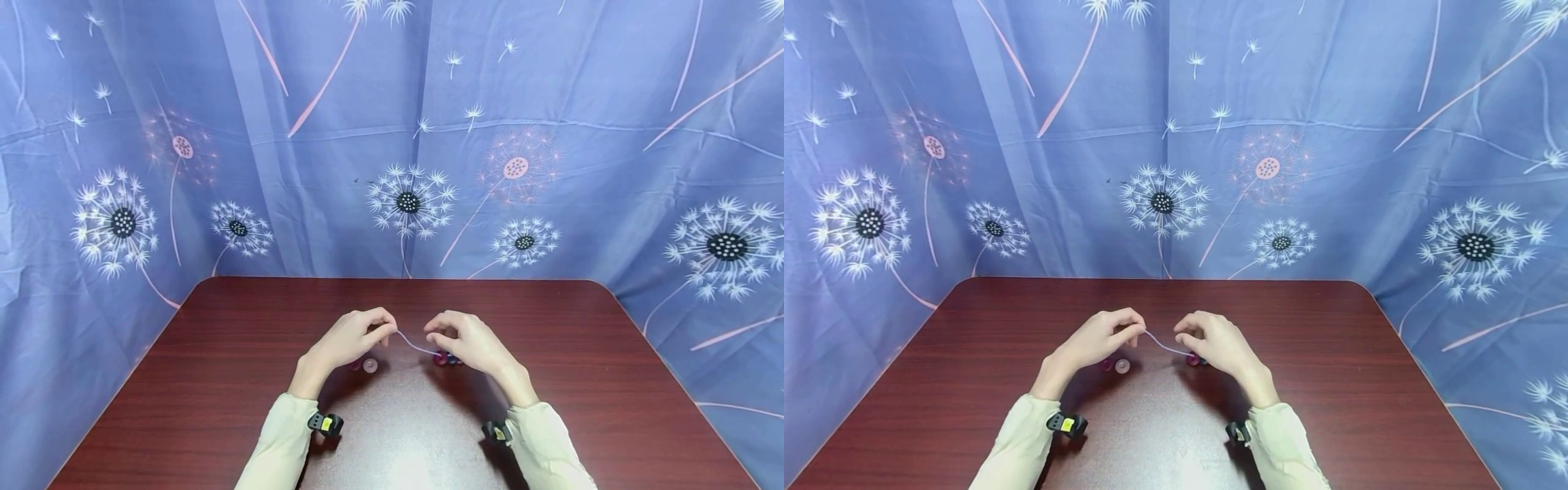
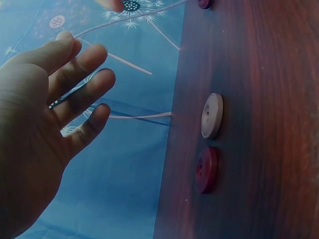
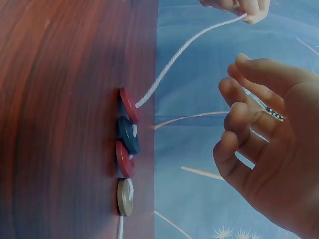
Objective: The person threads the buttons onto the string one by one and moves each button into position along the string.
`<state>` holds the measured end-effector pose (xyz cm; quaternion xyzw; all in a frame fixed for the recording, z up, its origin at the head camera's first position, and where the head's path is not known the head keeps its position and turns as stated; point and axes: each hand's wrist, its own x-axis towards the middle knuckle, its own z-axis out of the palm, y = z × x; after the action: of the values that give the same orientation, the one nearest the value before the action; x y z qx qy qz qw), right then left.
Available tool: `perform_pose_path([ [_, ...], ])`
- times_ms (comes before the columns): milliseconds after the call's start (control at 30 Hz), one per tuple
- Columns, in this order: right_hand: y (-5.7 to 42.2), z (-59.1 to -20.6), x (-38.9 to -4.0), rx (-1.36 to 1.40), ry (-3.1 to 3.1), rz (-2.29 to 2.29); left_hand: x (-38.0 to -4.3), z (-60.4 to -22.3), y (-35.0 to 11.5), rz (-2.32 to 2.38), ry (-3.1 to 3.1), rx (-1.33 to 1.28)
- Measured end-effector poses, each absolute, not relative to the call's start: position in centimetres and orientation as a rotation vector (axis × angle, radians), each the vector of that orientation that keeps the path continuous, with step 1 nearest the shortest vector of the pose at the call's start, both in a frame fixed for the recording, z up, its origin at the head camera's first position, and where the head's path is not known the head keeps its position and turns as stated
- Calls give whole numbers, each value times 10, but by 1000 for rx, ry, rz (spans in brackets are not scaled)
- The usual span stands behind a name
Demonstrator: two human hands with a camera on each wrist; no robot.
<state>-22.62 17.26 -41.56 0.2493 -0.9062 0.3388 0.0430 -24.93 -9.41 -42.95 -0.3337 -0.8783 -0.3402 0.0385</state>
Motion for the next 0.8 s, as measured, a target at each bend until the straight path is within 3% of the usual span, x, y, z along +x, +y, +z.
perform_pose_path([
  [800,150,-415,-218,793,-2676,1086,-247,-428,-91,-1055,-2672,-1061],
])
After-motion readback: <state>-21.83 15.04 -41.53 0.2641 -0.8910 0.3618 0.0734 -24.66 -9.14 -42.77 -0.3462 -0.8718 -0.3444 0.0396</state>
